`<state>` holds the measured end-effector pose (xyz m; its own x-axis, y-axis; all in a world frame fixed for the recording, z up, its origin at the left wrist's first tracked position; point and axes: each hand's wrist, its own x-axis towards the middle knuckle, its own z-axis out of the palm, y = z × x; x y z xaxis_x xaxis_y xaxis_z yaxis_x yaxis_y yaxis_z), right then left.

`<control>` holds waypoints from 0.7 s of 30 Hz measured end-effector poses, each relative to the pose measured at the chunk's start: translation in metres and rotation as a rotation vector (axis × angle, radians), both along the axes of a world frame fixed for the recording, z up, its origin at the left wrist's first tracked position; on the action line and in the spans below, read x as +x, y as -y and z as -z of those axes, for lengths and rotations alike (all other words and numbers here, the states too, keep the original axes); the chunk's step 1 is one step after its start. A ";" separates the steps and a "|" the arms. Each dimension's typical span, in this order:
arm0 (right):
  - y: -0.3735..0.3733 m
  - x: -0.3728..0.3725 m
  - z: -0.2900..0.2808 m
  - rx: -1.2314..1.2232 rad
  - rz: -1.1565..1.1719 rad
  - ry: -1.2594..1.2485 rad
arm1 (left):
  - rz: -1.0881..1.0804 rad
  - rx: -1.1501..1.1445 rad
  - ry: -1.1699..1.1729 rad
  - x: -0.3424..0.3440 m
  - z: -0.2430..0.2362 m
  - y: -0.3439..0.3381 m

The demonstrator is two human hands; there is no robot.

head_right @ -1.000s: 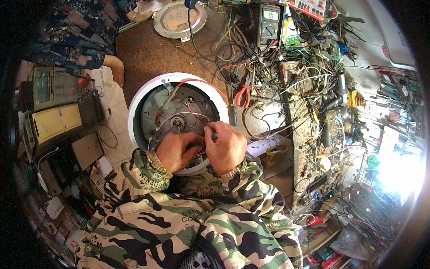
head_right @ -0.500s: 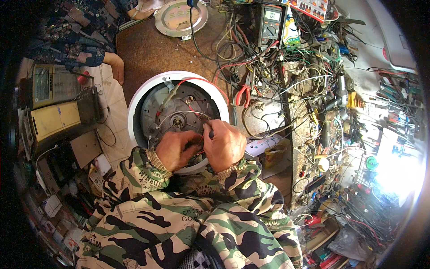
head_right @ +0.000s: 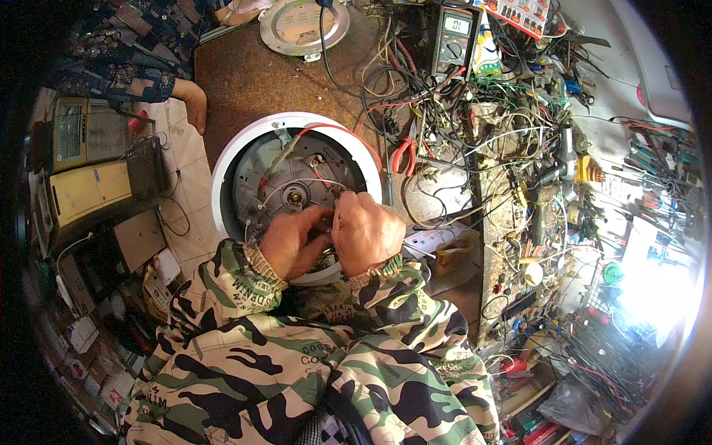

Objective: The person repairs a white appliance by connecting internal wires and testing a small circuit board. They use a screwdriver to secure connections inside the device and a multimeter to test the board's functionality.

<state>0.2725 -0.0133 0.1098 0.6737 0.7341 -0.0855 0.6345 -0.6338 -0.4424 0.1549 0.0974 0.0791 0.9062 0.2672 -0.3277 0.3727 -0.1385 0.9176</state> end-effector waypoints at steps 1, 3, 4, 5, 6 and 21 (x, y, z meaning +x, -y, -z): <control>0.000 0.001 0.001 0.013 -0.013 -0.013 | 0.009 -0.015 -0.035 0.000 -0.001 -0.002; 0.001 0.002 0.003 -0.018 -0.020 0.013 | 0.012 -0.020 -0.070 -0.001 -0.001 -0.001; 0.001 0.002 0.004 -0.031 -0.026 0.025 | 0.005 -0.010 -0.071 -0.002 0.000 0.000; 0.000 0.001 0.004 -0.036 -0.023 0.029 | 0.017 -0.013 -0.068 -0.002 0.000 -0.002; 0.000 0.001 0.003 -0.035 -0.020 0.033 | 0.037 0.013 -0.067 -0.001 0.000 -0.003; 0.006 0.003 0.005 0.044 -0.026 0.010 | 0.023 0.183 0.001 -0.003 -0.003 -0.006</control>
